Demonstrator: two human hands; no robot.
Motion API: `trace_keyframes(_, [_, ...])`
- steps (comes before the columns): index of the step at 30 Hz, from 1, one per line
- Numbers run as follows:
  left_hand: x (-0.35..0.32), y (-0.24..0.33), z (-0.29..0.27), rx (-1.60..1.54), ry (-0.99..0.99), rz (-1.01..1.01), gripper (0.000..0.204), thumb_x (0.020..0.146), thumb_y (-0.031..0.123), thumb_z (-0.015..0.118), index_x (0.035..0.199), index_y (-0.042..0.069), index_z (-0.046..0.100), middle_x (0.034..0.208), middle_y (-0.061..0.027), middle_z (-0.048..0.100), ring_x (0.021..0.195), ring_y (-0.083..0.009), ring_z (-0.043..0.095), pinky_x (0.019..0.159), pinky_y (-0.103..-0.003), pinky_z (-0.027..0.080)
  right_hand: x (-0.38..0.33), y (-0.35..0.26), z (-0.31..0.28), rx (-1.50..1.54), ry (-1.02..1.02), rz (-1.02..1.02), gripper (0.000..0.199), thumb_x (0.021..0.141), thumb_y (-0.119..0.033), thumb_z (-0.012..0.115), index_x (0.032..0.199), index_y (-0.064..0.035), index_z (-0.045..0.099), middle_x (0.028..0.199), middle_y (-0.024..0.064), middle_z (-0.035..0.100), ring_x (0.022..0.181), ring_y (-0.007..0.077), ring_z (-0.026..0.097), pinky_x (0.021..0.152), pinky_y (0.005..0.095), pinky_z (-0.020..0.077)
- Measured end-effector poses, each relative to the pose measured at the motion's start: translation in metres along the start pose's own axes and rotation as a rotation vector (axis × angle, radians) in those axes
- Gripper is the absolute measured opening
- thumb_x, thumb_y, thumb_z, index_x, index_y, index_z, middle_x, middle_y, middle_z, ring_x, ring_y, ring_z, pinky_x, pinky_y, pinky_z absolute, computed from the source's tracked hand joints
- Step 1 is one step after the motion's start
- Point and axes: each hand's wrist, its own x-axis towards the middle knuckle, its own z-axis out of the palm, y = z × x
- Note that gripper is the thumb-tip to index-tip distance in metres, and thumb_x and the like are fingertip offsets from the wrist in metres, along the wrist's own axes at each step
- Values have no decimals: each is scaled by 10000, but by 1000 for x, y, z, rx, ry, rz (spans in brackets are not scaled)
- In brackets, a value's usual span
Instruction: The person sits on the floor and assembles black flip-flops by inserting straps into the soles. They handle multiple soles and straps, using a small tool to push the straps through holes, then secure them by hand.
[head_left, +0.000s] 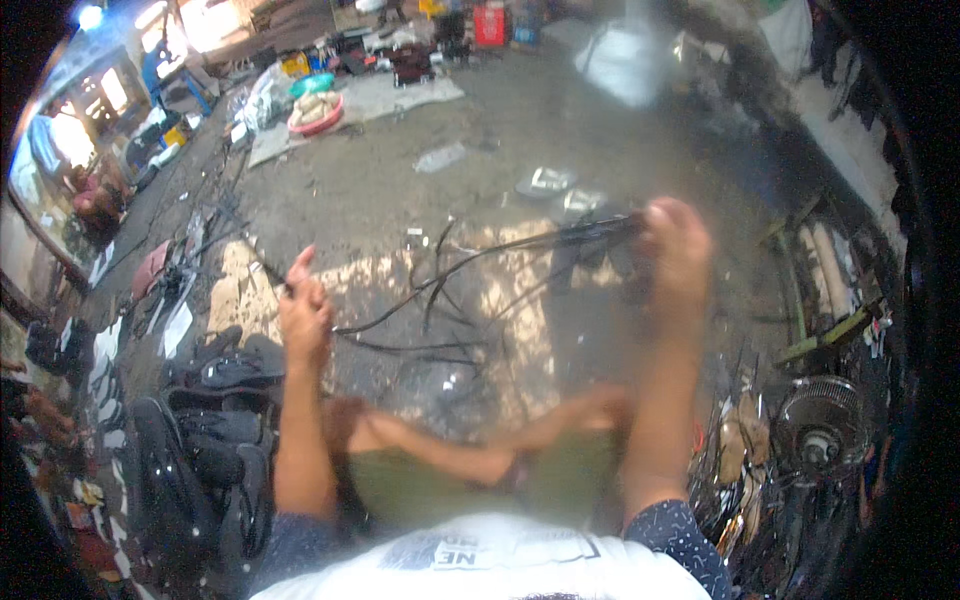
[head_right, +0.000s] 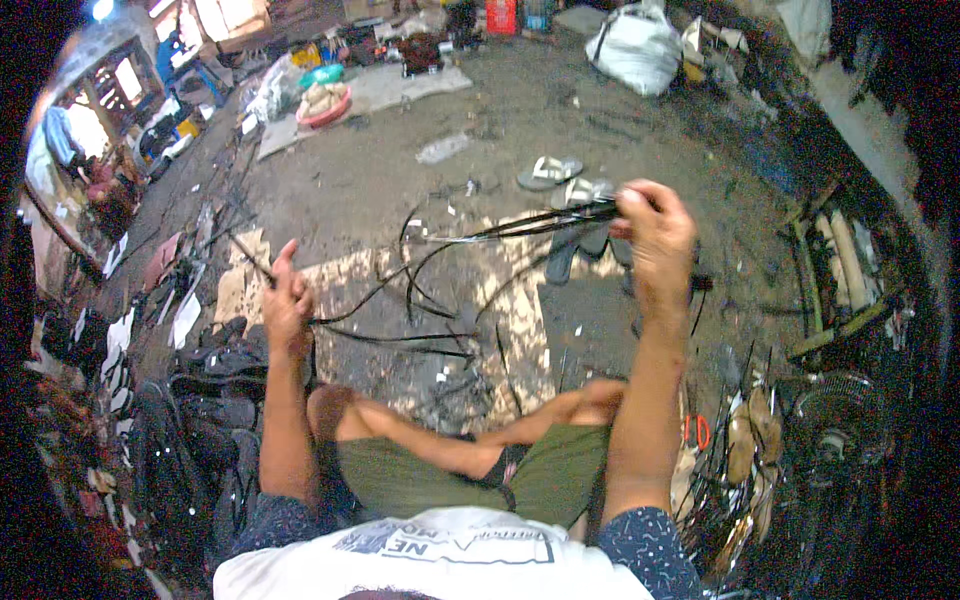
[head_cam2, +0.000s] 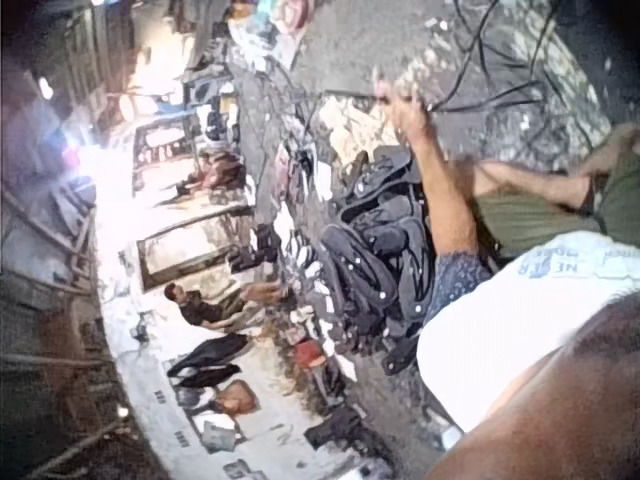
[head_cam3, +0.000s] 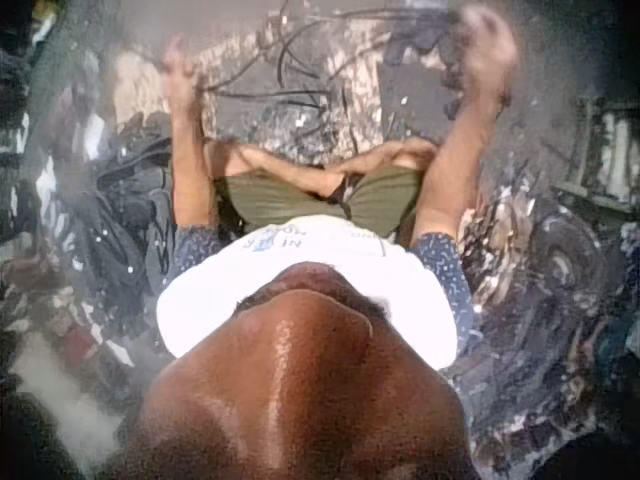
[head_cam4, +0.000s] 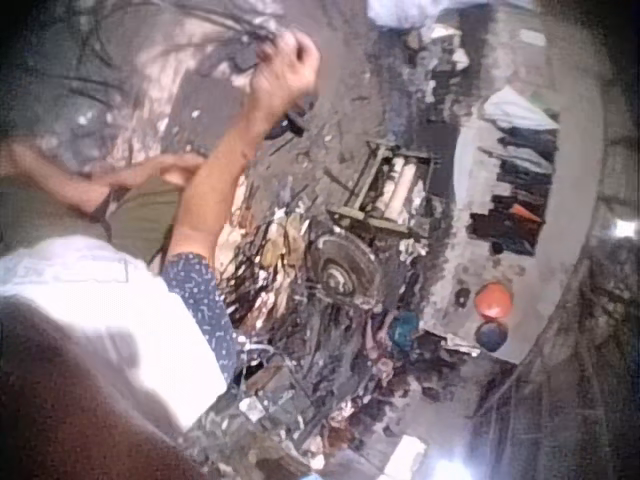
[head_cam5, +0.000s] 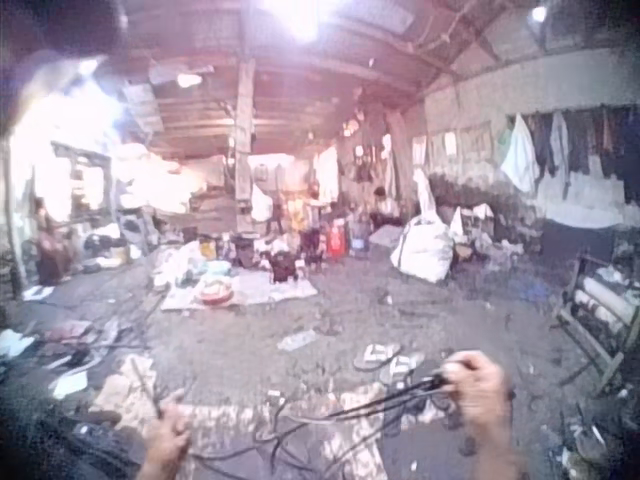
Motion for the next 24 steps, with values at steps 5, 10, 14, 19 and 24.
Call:
trace_keyframes(5, [25, 24, -48, -22, 183, 195, 402, 1071, 315, 575, 1415, 213, 394, 721, 56, 431, 512, -36, 370, 421, -206, 308, 46, -6, -80, 6, 285, -206, 178, 996, -195, 704, 1084, -46, 665, 974, 22, 720, 728, 69, 632, 699, 243, 540])
trace_keyframes(10, [12, 54, 17, 144, -41, 183, 242, 1070, 303, 537, 1245, 164, 628, 763, 61, 498, 590, -26, 430, 491, -189, 325, 41, -40, -39, -171, 51, -218, 102, 1019, -127, 644, 1087, -51, 649, 1077, 73, 739, 789, 78, 642, 735, 245, 555])
trace_keyframes(14, [-27, 67, 100, 94, -302, 39, 360, 1099, 367, 511, 1289, 89, 639, 775, 67, 504, 633, -28, 432, 544, -196, 346, 5, -61, 24, -246, -134, -246, 191, 1001, -85, 630, 1180, -42, 682, 1020, 51, 742, 828, 87, 653, 744, 250, 543])
trace_keyframes(19, [-54, 69, 144, 165, -445, -14, 415, 1092, 433, 508, 1235, 62, 628, 776, 62, 509, 611, -30, 427, 528, -199, 345, -20, -57, 74, -37, -469, -21, 171, 971, -137, 722, 1093, -16, 720, 894, 22, 727, 775, 78, 679, 697, 243, 552])
trace_keyframes(24, [-63, 48, 150, 140, -550, 60, 392, 1095, 410, 516, 1213, 53, 622, 727, 69, 488, 596, -27, 414, 525, -211, 319, -24, -49, 89, 156, -471, 122, 211, 979, -149, 712, 1122, 6, 705, 994, 60, 734, 825, 103, 679, 741, 257, 569])
